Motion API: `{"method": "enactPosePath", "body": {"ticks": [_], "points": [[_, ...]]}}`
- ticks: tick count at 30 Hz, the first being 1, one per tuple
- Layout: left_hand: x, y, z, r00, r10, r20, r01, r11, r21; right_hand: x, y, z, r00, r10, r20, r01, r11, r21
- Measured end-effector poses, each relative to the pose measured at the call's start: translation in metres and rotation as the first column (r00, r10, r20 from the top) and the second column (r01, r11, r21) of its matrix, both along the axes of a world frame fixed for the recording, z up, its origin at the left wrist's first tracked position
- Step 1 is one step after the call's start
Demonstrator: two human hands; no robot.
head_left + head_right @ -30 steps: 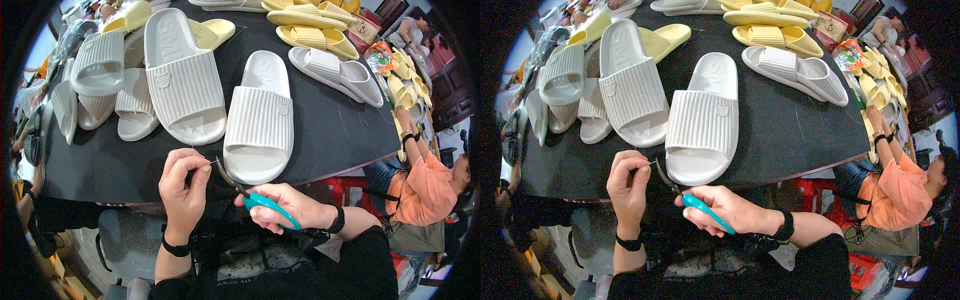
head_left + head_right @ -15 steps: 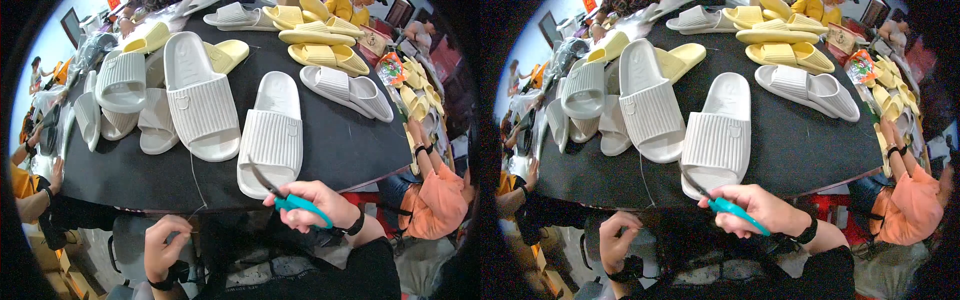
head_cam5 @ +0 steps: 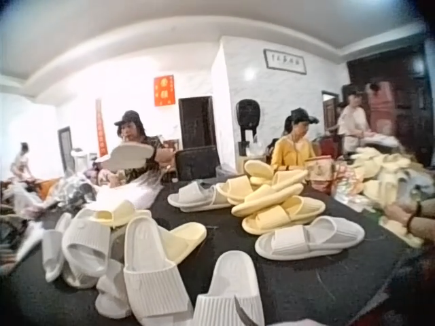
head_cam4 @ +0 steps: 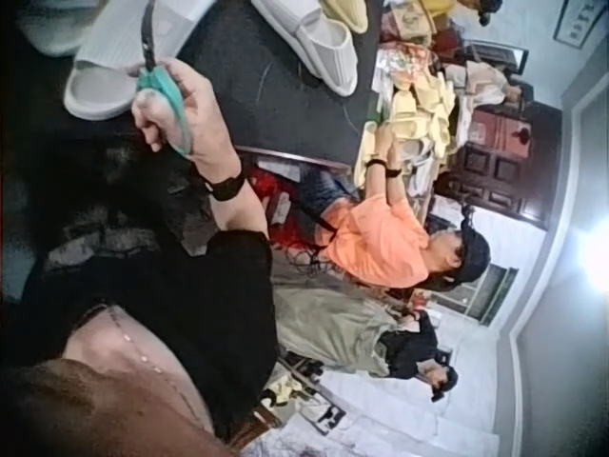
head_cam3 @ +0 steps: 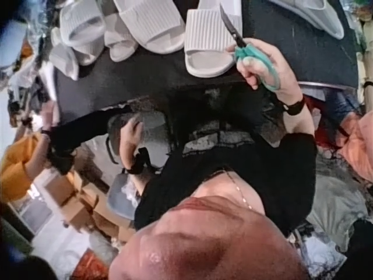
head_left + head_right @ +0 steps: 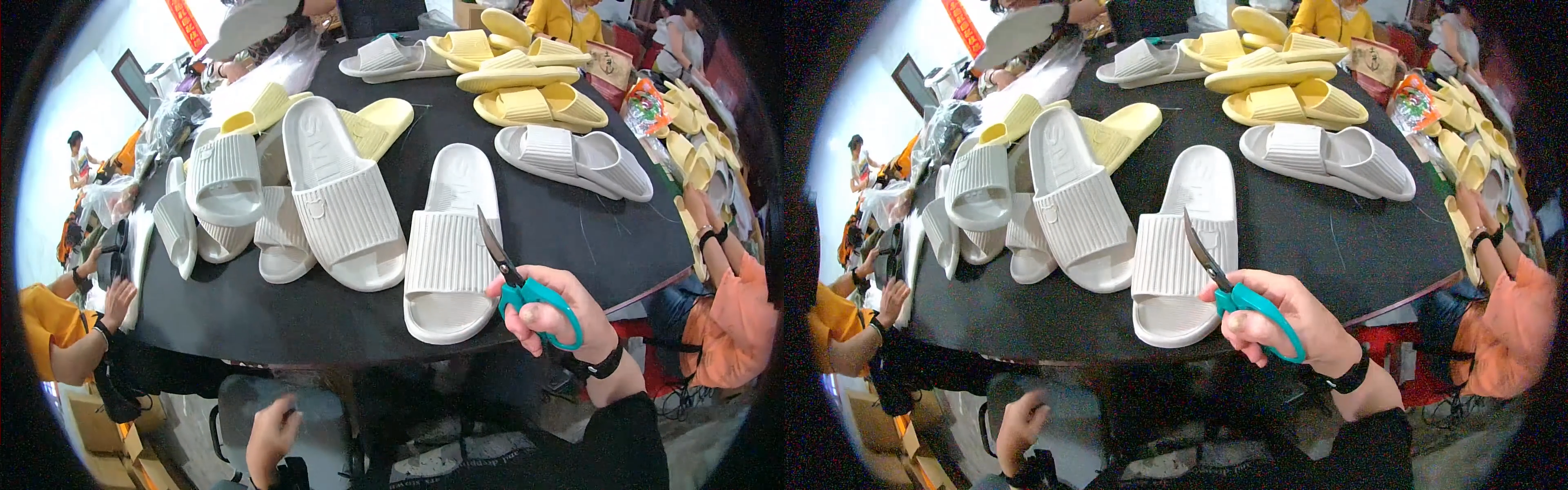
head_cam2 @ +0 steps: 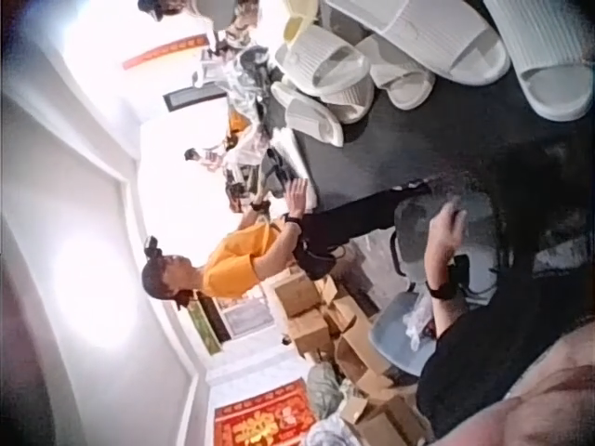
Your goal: Trimming excess material and loose threads from manufactured sandals using scissors.
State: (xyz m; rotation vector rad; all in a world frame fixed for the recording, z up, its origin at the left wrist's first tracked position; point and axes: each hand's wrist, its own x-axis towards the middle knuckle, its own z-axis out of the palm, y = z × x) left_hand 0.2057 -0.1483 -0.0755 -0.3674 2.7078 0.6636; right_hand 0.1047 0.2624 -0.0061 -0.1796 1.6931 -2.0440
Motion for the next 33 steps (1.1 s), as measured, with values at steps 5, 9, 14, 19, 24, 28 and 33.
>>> {"method": "enactPosePath", "body": {"ticks": [5,9,14,19,24,28,33], "points": [[0.003,0.025,0.053,0.726,-0.588,-0.356,0.601,0.292,0.744,0.004,0.002,-0.004,0.999,-0.007,0.05,0.008,1.0,-0.019],[-0.018,0.071,0.075,0.4,-0.737,-0.546,0.675,-0.166,0.719,0.006,0.0,-0.01,0.998,0.033,0.055,-0.03,0.998,-0.056],[-0.014,0.077,0.072,0.393,-0.738,-0.548,0.656,-0.193,0.73,0.012,0.004,-0.009,1.0,0.006,0.005,-0.006,1.0,-0.013],[-0.01,0.079,0.069,0.403,-0.73,-0.552,0.605,-0.24,0.759,0.014,0.007,-0.008,1.0,0.002,0.013,-0.002,1.0,0.0],[-0.012,0.084,0.063,0.392,-0.716,-0.578,0.542,-0.327,0.774,0.016,0.01,-0.007,1.0,0.005,-0.005,-0.005,1.0,-0.022],[-0.018,0.09,0.066,0.398,-0.7,-0.594,0.539,-0.345,0.768,0.015,0.011,-0.01,1.0,0.016,-0.023,-0.017,0.998,-0.062],[-0.021,0.097,0.067,0.336,-0.719,-0.609,0.527,-0.392,0.754,0.015,0.016,-0.012,0.999,0.033,0.012,-0.032,0.997,-0.071]]}}
